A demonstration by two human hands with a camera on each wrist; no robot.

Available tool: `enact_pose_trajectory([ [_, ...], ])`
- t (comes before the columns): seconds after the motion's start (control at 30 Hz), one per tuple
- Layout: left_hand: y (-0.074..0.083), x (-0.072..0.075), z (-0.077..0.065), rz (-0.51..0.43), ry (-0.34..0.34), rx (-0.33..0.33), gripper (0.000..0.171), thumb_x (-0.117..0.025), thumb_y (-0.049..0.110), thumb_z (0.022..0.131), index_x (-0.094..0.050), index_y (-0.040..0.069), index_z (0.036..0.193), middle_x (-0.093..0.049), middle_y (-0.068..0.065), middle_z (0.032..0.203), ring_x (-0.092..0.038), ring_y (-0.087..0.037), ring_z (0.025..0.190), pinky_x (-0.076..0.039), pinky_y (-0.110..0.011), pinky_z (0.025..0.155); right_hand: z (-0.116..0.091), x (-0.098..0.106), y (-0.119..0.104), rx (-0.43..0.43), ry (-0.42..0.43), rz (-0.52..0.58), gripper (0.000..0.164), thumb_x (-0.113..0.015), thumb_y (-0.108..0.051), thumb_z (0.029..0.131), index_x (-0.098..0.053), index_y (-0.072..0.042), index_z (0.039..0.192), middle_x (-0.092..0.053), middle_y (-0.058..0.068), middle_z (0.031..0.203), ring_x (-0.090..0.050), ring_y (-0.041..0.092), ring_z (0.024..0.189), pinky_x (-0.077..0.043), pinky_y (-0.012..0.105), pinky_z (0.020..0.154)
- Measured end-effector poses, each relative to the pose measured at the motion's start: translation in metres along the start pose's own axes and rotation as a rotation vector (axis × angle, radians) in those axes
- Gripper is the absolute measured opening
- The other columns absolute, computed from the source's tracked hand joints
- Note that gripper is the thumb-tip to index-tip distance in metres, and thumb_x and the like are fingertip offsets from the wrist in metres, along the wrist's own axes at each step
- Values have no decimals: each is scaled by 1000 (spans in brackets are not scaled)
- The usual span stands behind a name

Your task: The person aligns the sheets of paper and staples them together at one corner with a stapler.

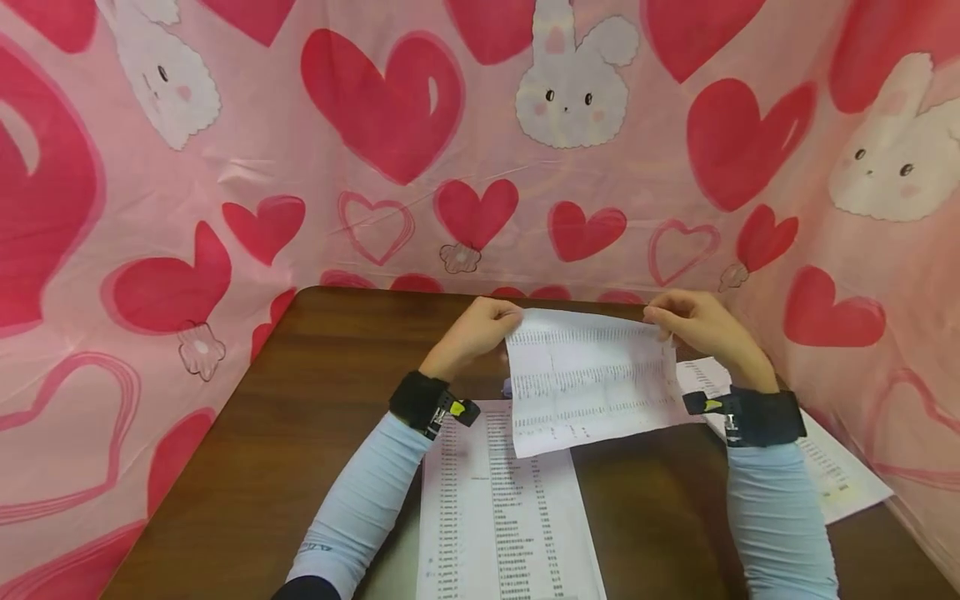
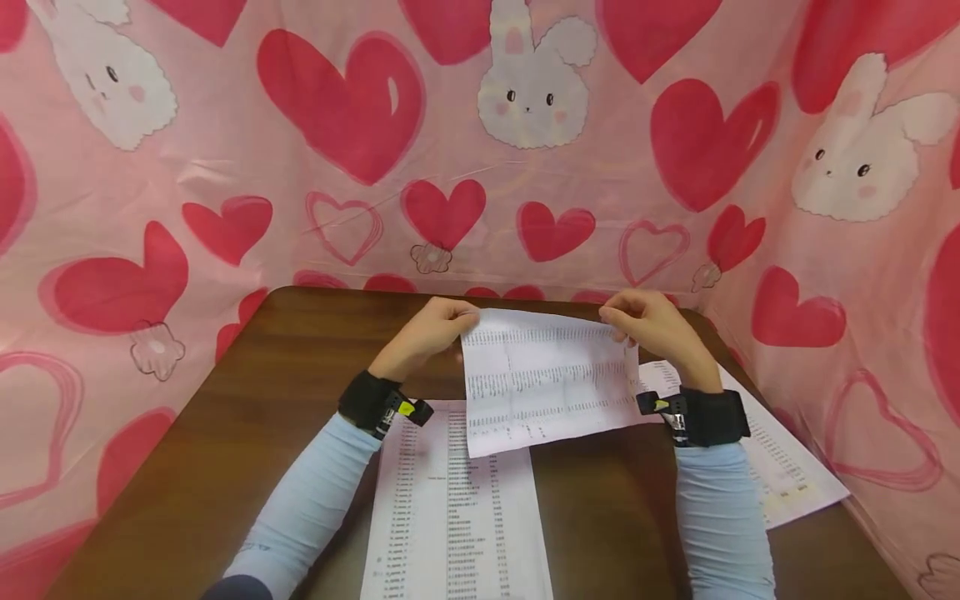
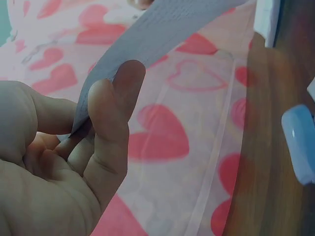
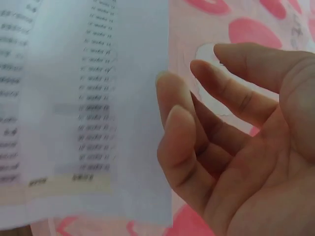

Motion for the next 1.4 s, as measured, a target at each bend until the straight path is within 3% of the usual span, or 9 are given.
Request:
enact_pose_trajectory([
  [0.2, -17, 24, -6, -53, 70, 48, 20, -50, 18, 90, -63, 3, 85, -58, -12, 75, -53, -31, 54, -46, -36, 47, 6, -6, 17, -1, 90, 72, 26, -59, -27, 85, -62, -3, 95, -56, 16, 77, -51, 25, 59, -47, 31, 50],
  [0.43, -24, 56, -5, -91, 174, 52, 20, -51, 17, 89, -63, 1, 90, -58, -13, 77, -54, -37, 59, -48, -40, 50, 6, -5, 61, -136, 236, -2, 35, -53, -33, 87, -58, 0, 97, -58, 20, 83, -56, 21, 62, -46, 29, 53],
  [0.6, -23, 75, -10, -128, 228, 23, 20, -51, 16, 90, -63, 1, 90, -60, -14, 79, -57, -28, 59, -48, -45, 54, 12, -29, 99, -289, 68, 238, 52, -51, -42, 86, -55, 8, 100, -59, 25, 86, -57, 26, 59, -47, 34, 52],
  [0.7, -24, 82, -12, -157, 252, 15, 20, -51, 16, 90, -62, -1, 92, -59, -15, 80, -57, -25, 59, -49, -41, 51, 16, -45, 111, -339, -71, 233, 62, -48, -51, 84, -53, 8, 103, -59, 25, 87, -58, 32, 63, -45, 33, 49],
  [0.83, -26, 93, -14, -183, 301, 28, 21, -51, 15, 90, -61, -1, 98, -58, -17, 82, -57, -26, 60, -48, -36, 49, 20, -56, 107, -357, -139, 227, 61, -48, -52, 83, -50, 3, 108, -58, 26, 94, -56, 42, 76, -46, 38, 56],
  [1.0, -32, 99, -15, -200, 322, 52, 22, -50, 15, 90, -61, -2, 99, -59, -16, 82, -58, -25, 60, -49, -36, 50, 22, -73, 84, -323, -184, 382, 50, -49, -41, 87, -48, 1, 116, -54, 27, 105, -49, 52, 83, -44, 51, 70],
  [1.2, -43, 102, -15, -204, 341, 72, 22, -50, 15, 90, -61, -3, 97, -58, -16, 79, -56, -23, 57, -47, -32, 47, 31, -79, 77, -280, -74, 659, 33, -51, -19, 90, -46, 4, 112, -63, 10, 84, -56, 34, 62, -46, 34, 50],
  [1.3, -54, 102, -14, -178, 330, 107, 22, -50, 16, 90, -61, -1, 98, -58, -16, 81, -57, -25, 61, -49, -40, 53, 37, -81, 85, -287, 35, 848, 23, -51, -10, 89, -45, 5, 105, -61, 9, 78, -55, 22, 54, -42, 27, 44],
  [1.4, -66, 100, -12, -145, 299, 171, 22, -50, 18, 89, -60, 2, 100, -58, -15, 86, -57, -28, 67, -48, -45, 59, 42, -80, 98, -299, 174, 959, 19, -53, -9, 88, -49, 2, 103, -59, 7, 76, -53, 18, 51, -41, 25, 43],
])
Point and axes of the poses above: each hand's wrist, its own z-axis towards the middle knuckle, its own x-axis out of the back of the hand, y = z × x, the point moved 8 cm from there along z, towards the middle knuckle
